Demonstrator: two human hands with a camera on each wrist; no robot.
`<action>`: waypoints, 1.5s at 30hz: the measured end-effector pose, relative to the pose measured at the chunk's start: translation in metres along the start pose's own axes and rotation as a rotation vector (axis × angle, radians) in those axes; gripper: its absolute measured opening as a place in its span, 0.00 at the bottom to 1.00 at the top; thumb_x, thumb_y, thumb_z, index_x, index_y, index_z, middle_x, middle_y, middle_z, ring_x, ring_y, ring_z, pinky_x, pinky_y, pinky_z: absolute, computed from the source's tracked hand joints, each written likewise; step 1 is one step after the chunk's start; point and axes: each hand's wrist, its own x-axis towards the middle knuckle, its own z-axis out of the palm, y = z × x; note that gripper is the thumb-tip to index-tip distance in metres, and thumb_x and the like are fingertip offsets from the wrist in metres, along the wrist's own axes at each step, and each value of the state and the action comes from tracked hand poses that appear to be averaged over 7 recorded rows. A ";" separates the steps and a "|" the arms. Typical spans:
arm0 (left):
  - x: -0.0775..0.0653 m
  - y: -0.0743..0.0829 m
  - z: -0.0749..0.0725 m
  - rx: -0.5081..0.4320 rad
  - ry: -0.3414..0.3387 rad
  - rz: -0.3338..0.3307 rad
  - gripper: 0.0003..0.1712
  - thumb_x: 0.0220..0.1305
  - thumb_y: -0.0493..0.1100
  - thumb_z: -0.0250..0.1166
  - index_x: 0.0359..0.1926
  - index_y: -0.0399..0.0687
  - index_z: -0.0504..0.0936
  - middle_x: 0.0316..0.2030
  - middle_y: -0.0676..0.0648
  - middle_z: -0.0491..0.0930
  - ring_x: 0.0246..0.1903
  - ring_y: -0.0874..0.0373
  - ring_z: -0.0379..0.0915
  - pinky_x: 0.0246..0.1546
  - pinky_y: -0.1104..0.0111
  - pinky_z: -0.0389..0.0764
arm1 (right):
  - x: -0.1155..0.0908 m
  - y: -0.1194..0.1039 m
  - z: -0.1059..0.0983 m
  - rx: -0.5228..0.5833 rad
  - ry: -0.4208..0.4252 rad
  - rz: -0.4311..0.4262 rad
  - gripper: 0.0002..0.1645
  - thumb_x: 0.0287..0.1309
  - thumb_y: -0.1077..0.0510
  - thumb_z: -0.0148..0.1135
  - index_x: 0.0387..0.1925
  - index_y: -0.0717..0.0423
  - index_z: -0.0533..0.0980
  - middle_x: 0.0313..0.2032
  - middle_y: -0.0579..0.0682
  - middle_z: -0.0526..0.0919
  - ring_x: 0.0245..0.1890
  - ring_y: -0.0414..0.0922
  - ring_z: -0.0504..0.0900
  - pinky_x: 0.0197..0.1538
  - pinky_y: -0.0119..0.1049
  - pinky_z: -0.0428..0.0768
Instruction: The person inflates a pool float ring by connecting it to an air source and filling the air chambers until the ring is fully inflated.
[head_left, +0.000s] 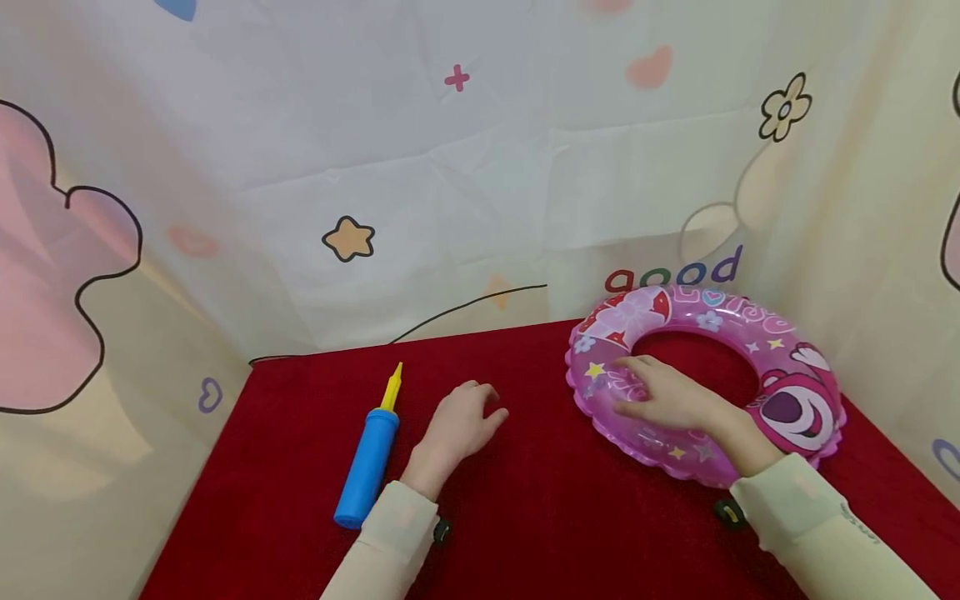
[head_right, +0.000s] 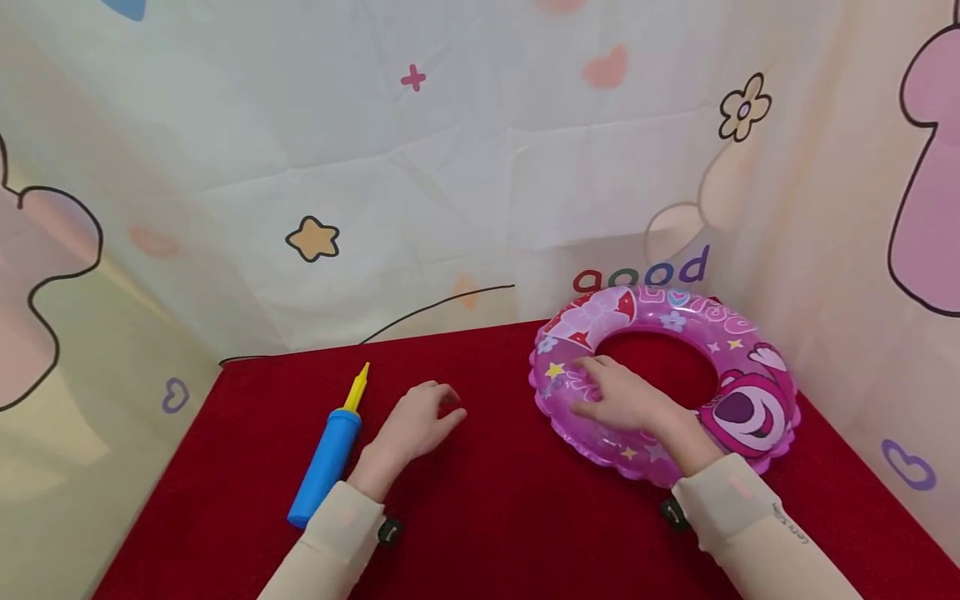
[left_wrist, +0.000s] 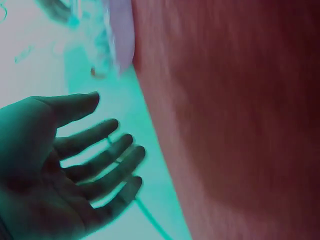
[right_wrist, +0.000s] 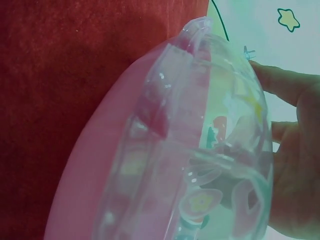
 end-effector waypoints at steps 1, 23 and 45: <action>0.003 0.004 0.005 -0.031 0.000 0.032 0.15 0.71 0.46 0.67 0.52 0.42 0.84 0.47 0.45 0.82 0.44 0.52 0.78 0.48 0.59 0.82 | -0.001 0.001 0.000 0.001 0.001 0.002 0.43 0.62 0.44 0.71 0.69 0.64 0.67 0.63 0.71 0.70 0.63 0.67 0.72 0.62 0.67 0.70; 0.053 0.063 0.061 -0.381 0.057 0.228 0.13 0.68 0.39 0.70 0.52 0.45 0.86 0.44 0.52 0.86 0.40 0.66 0.79 0.45 0.75 0.80 | -0.002 0.001 0.003 0.037 0.017 0.020 0.42 0.62 0.47 0.71 0.69 0.65 0.68 0.64 0.70 0.70 0.62 0.66 0.73 0.61 0.67 0.71; 0.062 0.060 0.066 -0.473 0.198 0.309 0.09 0.67 0.40 0.71 0.47 0.45 0.88 0.40 0.54 0.88 0.38 0.70 0.80 0.40 0.76 0.80 | -0.002 0.004 0.005 0.051 0.017 0.040 0.43 0.60 0.46 0.73 0.69 0.64 0.69 0.63 0.69 0.71 0.61 0.65 0.73 0.60 0.68 0.72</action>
